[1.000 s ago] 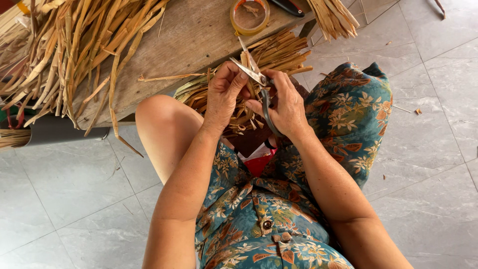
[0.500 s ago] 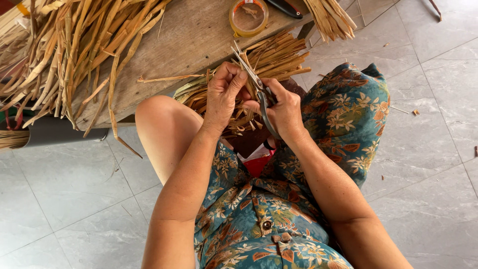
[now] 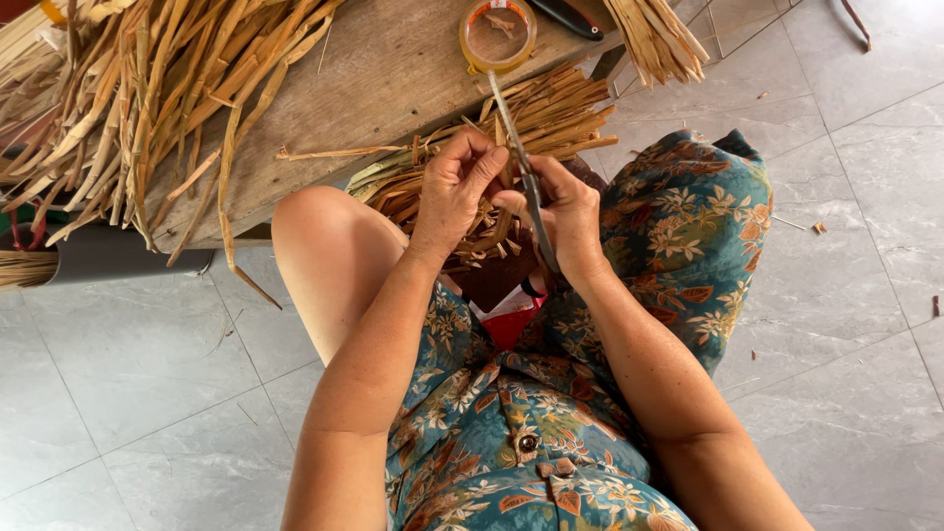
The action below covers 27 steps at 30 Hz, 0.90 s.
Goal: The person sits on the floor and uses shears to cut dried palm leaves into smaller pieces. The person repeatedly picks up a leaf, cuts it into segments, and drops the pieces onto a growing pile on the floor.
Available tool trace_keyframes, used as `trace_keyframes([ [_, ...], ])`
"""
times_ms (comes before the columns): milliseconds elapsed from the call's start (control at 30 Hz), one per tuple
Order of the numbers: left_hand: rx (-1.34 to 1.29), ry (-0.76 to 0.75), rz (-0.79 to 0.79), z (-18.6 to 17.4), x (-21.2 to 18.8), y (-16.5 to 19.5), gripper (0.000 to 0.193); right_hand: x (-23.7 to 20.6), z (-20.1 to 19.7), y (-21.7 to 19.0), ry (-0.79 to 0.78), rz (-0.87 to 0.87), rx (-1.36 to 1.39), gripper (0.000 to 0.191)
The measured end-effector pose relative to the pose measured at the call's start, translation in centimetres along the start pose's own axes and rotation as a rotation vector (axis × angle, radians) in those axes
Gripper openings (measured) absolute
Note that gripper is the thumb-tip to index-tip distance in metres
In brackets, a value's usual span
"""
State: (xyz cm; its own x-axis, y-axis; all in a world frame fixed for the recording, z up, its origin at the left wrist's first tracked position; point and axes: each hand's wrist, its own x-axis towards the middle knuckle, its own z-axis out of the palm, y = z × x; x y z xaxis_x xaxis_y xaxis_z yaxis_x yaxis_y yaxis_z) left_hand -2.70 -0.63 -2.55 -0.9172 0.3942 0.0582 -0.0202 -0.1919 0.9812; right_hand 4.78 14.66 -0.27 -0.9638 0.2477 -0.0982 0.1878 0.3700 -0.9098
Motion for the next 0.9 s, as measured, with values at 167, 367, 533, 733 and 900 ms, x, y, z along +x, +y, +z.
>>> trace_keyframes([
  [167,-0.048,-0.004,0.039,0.3,0.1,0.0,0.015,1.0,0.4,1.9,-0.076,-0.22,0.45,0.037],
  [367,0.017,-0.108,-0.028,0.9,-0.6,-1.4,0.028,3.1,-1.8,2.8,0.084,-0.198,0.539,0.022],
  [533,-0.071,-0.383,-0.564,3.1,-1.7,-2.6,0.063,3.9,-7.8,3.0,0.299,-0.229,0.844,0.026],
  [733,-0.649,-0.138,-0.387,2.3,-0.5,-1.2,0.059,3.8,-11.9,3.7,0.358,-0.373,1.142,0.034],
  [900,-0.943,-0.066,-0.179,-1.8,0.1,0.8,0.041,4.0,-12.3,4.0,0.502,-0.284,1.041,0.031],
])
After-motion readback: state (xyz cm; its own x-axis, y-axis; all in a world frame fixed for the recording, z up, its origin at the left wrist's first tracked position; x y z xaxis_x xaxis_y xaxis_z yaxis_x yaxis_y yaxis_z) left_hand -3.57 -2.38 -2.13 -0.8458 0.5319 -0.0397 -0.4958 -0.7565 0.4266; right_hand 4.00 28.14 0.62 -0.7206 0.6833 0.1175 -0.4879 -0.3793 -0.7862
